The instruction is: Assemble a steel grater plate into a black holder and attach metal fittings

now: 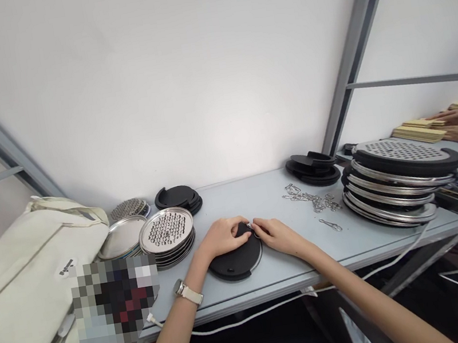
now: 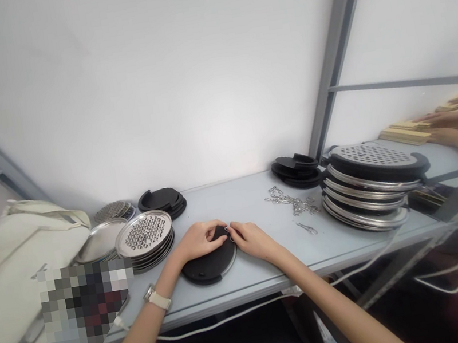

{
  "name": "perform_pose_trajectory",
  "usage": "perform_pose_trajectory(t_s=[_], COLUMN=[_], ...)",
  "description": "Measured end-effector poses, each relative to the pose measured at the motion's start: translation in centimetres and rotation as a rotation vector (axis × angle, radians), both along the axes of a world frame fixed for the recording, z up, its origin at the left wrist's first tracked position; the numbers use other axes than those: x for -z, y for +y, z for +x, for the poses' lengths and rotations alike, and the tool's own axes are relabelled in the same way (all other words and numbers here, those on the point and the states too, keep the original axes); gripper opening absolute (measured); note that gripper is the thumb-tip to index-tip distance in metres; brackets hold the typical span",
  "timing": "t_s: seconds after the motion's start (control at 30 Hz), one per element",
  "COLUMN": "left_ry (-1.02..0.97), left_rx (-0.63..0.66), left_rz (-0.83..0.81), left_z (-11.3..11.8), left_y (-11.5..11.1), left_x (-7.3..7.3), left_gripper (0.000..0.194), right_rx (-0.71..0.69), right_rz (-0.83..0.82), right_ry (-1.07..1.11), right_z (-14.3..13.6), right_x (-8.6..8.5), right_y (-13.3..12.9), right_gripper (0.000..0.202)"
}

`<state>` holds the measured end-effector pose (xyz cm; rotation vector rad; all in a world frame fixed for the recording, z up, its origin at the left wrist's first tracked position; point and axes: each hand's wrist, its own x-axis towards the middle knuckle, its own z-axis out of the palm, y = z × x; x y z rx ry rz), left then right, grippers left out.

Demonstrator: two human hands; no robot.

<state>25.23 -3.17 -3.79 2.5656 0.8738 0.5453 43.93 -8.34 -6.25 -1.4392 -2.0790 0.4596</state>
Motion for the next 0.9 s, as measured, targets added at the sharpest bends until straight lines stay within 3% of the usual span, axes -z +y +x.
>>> perform_pose_trajectory(t_s=[0.9], left_ry=[-0.053], left_rx=[0.020], left_rz=[-0.097], left_z=[-0.08], left_y=[0.26], left_x=[0.03], left_gripper=[0.029], right_rx=[0.023], right_rz=[-0.008], right_ry=[0.024], right_z=[-0.23], right_x=[-0.18], right_y=[-0.24], right_gripper=[0.023])
